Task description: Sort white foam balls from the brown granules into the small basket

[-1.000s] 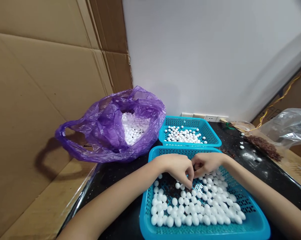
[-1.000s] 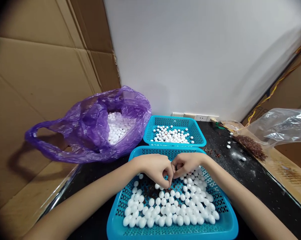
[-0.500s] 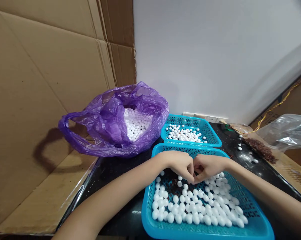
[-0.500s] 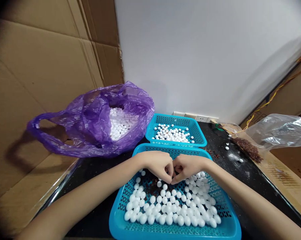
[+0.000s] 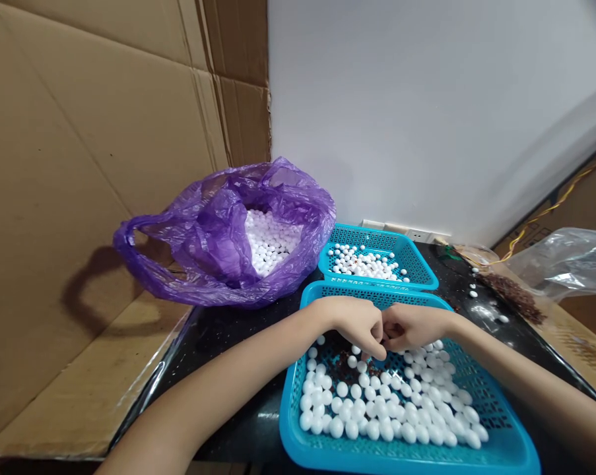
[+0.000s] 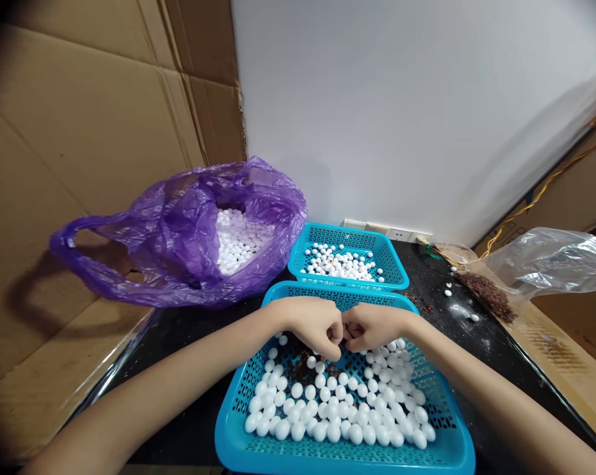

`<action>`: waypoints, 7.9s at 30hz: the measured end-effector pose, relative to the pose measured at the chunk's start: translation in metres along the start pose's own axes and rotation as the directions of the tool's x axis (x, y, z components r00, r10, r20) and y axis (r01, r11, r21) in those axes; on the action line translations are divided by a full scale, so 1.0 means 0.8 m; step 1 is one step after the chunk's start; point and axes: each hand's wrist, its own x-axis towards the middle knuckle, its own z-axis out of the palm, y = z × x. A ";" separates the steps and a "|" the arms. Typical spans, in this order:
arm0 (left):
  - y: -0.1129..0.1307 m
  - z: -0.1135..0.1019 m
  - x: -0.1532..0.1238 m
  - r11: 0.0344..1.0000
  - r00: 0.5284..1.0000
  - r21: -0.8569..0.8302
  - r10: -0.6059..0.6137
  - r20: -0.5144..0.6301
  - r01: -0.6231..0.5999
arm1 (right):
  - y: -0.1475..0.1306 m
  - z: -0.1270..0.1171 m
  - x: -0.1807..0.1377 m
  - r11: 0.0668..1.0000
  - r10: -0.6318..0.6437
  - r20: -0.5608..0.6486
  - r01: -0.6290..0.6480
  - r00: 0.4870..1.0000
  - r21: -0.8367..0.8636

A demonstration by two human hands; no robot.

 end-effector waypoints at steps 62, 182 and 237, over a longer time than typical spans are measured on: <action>0.001 -0.003 0.004 0.976 0.981 0.115 -0.190 0.029 0.185 | 0.013 0.015 -0.005 0.985 -0.119 -0.013 0.120 0.993 0.126; 0.010 0.004 0.006 0.926 0.938 0.271 -0.181 -0.295 0.264 | -0.022 0.070 -0.044 0.969 -0.118 -0.414 0.014 0.903 -0.246; -0.001 -0.009 0.000 1.000 0.992 0.018 -0.012 0.127 0.010 | -0.013 0.036 -0.048 0.406 0.455 -0.398 0.213 0.797 0.889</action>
